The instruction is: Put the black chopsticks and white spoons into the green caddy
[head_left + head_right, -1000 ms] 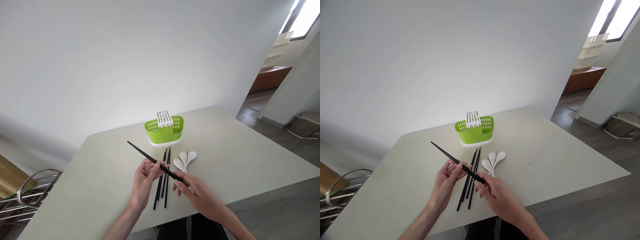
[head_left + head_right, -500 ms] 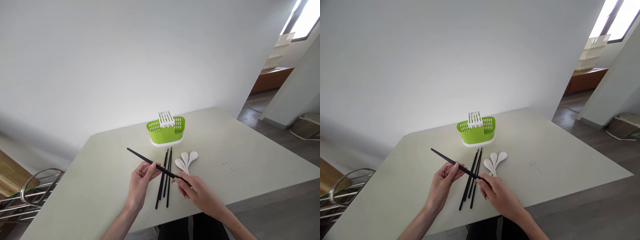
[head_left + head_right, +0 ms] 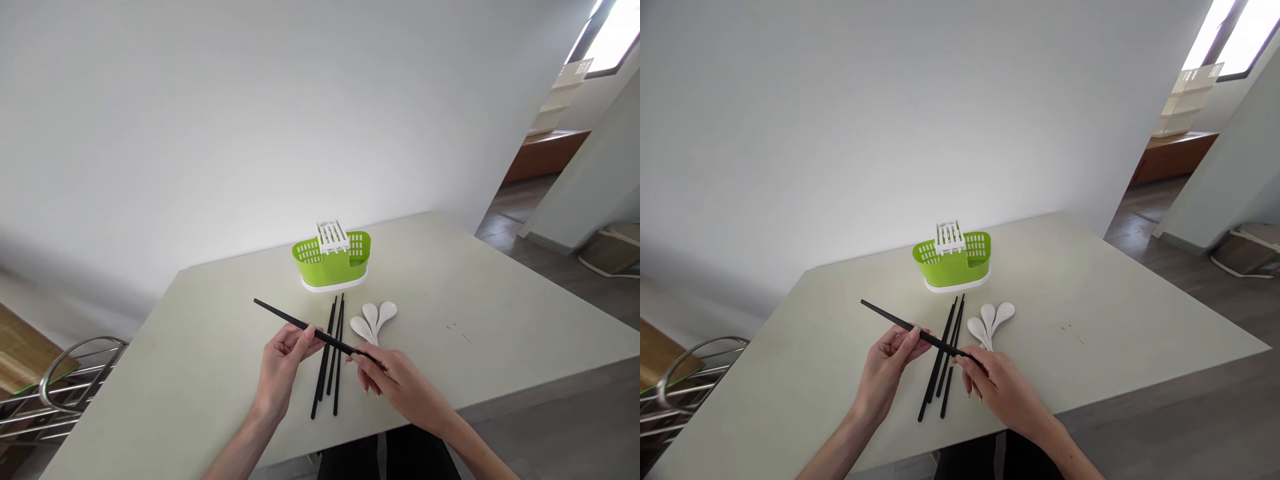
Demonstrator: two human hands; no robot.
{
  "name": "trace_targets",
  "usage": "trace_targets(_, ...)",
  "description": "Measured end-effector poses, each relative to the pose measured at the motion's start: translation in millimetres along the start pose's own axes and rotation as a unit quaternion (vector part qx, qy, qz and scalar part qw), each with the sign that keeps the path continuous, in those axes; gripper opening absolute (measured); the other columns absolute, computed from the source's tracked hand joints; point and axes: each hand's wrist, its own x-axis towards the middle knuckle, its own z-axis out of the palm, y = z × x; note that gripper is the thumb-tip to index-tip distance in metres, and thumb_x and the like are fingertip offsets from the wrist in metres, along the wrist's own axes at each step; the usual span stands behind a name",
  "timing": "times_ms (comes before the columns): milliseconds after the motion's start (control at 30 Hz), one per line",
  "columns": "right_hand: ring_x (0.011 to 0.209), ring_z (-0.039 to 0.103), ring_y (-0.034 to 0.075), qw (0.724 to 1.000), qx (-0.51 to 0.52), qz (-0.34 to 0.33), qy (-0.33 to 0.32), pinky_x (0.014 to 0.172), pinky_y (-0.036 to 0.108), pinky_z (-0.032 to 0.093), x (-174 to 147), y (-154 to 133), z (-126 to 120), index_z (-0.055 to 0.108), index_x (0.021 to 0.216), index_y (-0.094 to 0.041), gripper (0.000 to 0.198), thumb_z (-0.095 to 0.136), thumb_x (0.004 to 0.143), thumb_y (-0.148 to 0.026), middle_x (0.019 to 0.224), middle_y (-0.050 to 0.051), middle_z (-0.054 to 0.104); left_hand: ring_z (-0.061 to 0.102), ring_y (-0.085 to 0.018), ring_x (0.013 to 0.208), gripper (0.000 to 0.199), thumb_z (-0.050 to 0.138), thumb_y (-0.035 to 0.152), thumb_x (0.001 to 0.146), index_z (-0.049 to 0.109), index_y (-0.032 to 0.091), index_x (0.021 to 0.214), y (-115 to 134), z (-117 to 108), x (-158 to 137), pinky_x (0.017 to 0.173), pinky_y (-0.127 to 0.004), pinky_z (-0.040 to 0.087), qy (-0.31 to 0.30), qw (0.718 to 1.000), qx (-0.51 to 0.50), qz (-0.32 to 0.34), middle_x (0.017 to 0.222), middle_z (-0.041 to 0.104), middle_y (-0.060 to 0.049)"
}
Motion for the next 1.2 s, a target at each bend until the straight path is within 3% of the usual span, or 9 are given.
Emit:
trace_targets(500,0.063,0.052,0.014,1.000,-0.010,0.003,0.013,0.064,0.027,0.041,0,6,-5,0.067,0.106,-0.021,0.046,0.036,0.111,-0.056,0.076,0.000,0.067,0.076,-0.024,0.103,0.033,0.084,0.050,0.085,0.075,0.018,0.087,-7,3,7,0.106,-0.041,0.059,-0.003,1.000,0.014,-0.006,0.101,0.082,-0.009)
trace_targets(767,0.067,0.055,0.016,0.999,0.008,0.030,0.043,0.064,0.028,0.044,-3,10,-20,0.065,0.102,-0.022,0.050,0.038,0.108,-0.063,0.081,0.003,0.068,0.077,-0.024,0.105,0.036,0.089,0.050,0.079,0.072,0.018,0.082,-2,-2,16,0.105,-0.038,0.059,0.030,0.998,-0.040,-0.027,0.100,0.082,-0.009)
trace_targets(867,0.068,0.056,0.016,0.994,0.015,0.042,0.104,0.066,0.029,0.046,-9,26,-44,0.066,0.112,-0.021,0.048,0.044,0.106,-0.064,0.082,0.002,0.066,0.077,-0.020,0.099,0.037,0.093,0.046,0.074,0.072,0.017,0.082,5,-15,26,0.103,-0.034,0.060,0.064,0.995,-0.073,-0.021,0.100,0.082,-0.007)
trace_targets(1033,0.063,0.052,0.016,0.957,0.018,0.046,0.284,0.065,0.031,0.046,-15,66,-97,0.067,0.110,-0.021,0.049,0.051,0.101,-0.067,0.077,0.002,0.062,0.076,-0.014,0.087,0.039,0.099,0.041,0.065,0.073,0.017,0.082,34,-41,54,0.101,-0.029,0.061,0.139,0.984,-0.095,0.056,0.100,0.082,-0.005)
trace_targets(1100,0.064,0.053,0.017,0.944,0.014,0.065,0.322,0.063,0.031,0.045,-16,80,-111,0.067,0.108,-0.021,0.050,0.054,0.099,-0.068,0.076,0.002,0.063,0.076,-0.014,0.087,0.040,0.100,0.041,0.064,0.072,0.017,0.080,51,-47,69,0.102,-0.029,0.060,0.160,0.976,-0.097,0.107,0.101,0.081,-0.005)
trace_targets(1200,0.062,0.053,0.017,0.941,0.001,0.092,0.327,0.060,0.031,0.044,-17,96,-118,0.069,0.102,-0.021,0.050,0.057,0.096,-0.070,0.075,0.003,0.064,0.076,-0.014,0.087,0.038,0.096,0.043,0.069,0.071,0.018,0.082,76,-48,94,0.106,-0.032,0.059,0.175,0.962,-0.079,0.196,0.101,0.081,-0.006)
